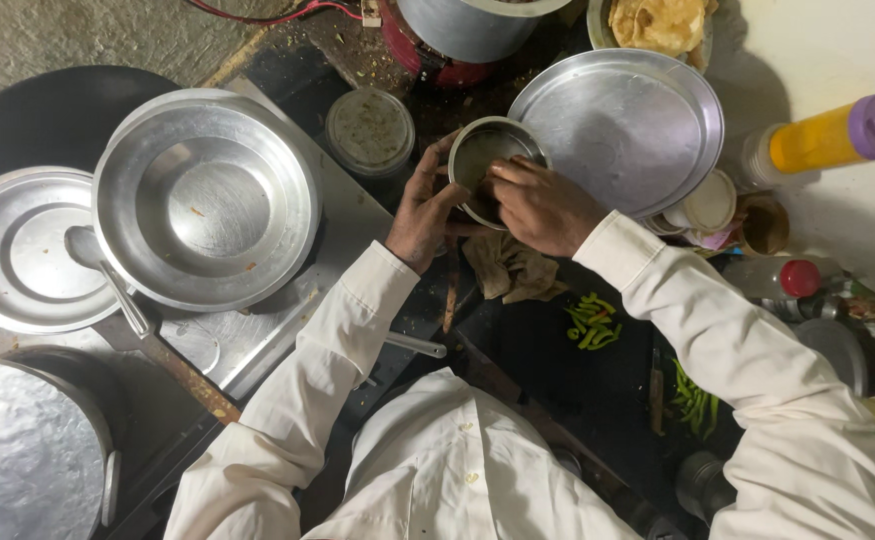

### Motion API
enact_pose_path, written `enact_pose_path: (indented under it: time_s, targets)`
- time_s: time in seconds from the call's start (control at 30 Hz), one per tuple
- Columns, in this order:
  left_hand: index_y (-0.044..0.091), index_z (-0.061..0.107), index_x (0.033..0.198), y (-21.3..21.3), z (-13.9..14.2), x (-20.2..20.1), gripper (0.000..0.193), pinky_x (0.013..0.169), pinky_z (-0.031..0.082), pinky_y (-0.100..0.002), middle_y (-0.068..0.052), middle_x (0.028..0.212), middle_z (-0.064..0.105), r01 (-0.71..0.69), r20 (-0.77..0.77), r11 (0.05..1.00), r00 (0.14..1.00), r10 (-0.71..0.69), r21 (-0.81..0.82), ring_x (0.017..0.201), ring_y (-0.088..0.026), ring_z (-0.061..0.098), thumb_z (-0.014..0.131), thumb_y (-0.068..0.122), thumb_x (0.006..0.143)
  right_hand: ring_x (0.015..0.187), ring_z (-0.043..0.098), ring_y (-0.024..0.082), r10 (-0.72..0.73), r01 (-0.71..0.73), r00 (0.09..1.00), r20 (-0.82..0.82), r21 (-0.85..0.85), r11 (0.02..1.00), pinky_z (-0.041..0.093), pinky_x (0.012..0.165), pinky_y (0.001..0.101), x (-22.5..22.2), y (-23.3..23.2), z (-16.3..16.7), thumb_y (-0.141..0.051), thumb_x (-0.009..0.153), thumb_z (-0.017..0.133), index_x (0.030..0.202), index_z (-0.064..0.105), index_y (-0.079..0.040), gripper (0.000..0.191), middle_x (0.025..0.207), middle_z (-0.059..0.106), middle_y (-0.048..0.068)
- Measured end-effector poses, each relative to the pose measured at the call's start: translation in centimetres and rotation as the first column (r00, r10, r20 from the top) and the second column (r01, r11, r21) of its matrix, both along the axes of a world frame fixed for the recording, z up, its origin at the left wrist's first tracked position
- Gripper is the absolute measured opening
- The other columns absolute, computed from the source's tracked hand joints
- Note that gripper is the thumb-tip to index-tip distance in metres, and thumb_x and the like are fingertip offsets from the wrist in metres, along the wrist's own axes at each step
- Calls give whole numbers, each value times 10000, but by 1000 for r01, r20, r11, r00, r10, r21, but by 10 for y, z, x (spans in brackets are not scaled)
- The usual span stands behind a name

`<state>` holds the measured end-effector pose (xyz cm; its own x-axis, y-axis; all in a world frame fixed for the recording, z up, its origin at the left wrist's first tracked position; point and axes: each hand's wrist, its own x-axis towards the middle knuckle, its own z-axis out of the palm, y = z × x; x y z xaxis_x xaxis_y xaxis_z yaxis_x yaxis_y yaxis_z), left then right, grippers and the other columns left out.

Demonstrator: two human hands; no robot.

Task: The person tips chopped onions and green chilies from a metal plate into a pot, then trims and cuts green chilies on the counter with a knife. They wipe a plate with a cloth, handle a small bowl, and spoon orange spice powder from a yellow container into the pot.

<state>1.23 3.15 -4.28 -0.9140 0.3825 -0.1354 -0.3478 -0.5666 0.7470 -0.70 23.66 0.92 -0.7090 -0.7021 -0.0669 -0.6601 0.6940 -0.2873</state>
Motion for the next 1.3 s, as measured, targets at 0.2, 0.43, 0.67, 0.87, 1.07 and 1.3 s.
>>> enact_pose_path:
  time_s: [0.2,0.43,0.67,0.87,1.07,1.3]
  targets:
    - [161,340,1555,0,-7,0,627,812,635,-494,-159,1288,523,1,18,999,1000,0,-46,1163,-314,642,522,41,967,1011,676,377,-157,171,979,127,-104,980,531,909,483,22,-14,1,-230,997,530,1021,678,4,278,1102,695,202]
    - [157,340,1541,-3,-5,4,590,831,688,-476,-110,1258,534,12,33,998,999,-11,-55,1106,-244,679,524,71,988,784,705,323,-156,154,988,-5,-139,978,552,747,472,30,-27,-2,-306,1053,548,1013,710,-35,318,857,732,157]
    - [150,351,1566,-3,-4,3,597,823,665,-498,-145,1278,538,34,51,998,998,-32,-43,1081,-293,629,547,91,1004,610,674,343,-164,170,970,178,-19,985,530,624,484,9,-20,-4,-417,1039,506,779,730,-44,507,641,671,174]
    - [157,328,1551,-2,-5,-5,603,827,665,-500,-94,1391,480,23,44,999,999,-25,39,1279,-318,589,531,102,986,556,639,300,-260,348,900,351,-217,912,488,569,452,-18,-11,-10,-484,1055,491,772,691,-18,580,608,634,178]
    - [190,327,1554,6,7,-14,634,781,659,-469,-104,1392,482,0,115,1000,993,2,-15,1145,-350,644,518,59,964,544,515,148,-330,596,768,549,-425,681,424,542,366,-40,-9,-10,-452,1049,551,709,596,-22,550,578,540,45]
    - [172,315,1551,10,18,-30,624,801,674,-447,-92,1423,466,-6,104,1000,995,8,-16,1103,-309,712,510,58,969,466,448,94,-244,678,673,698,-451,581,370,465,294,-68,-17,10,-517,1040,489,692,531,-102,543,549,475,-23]
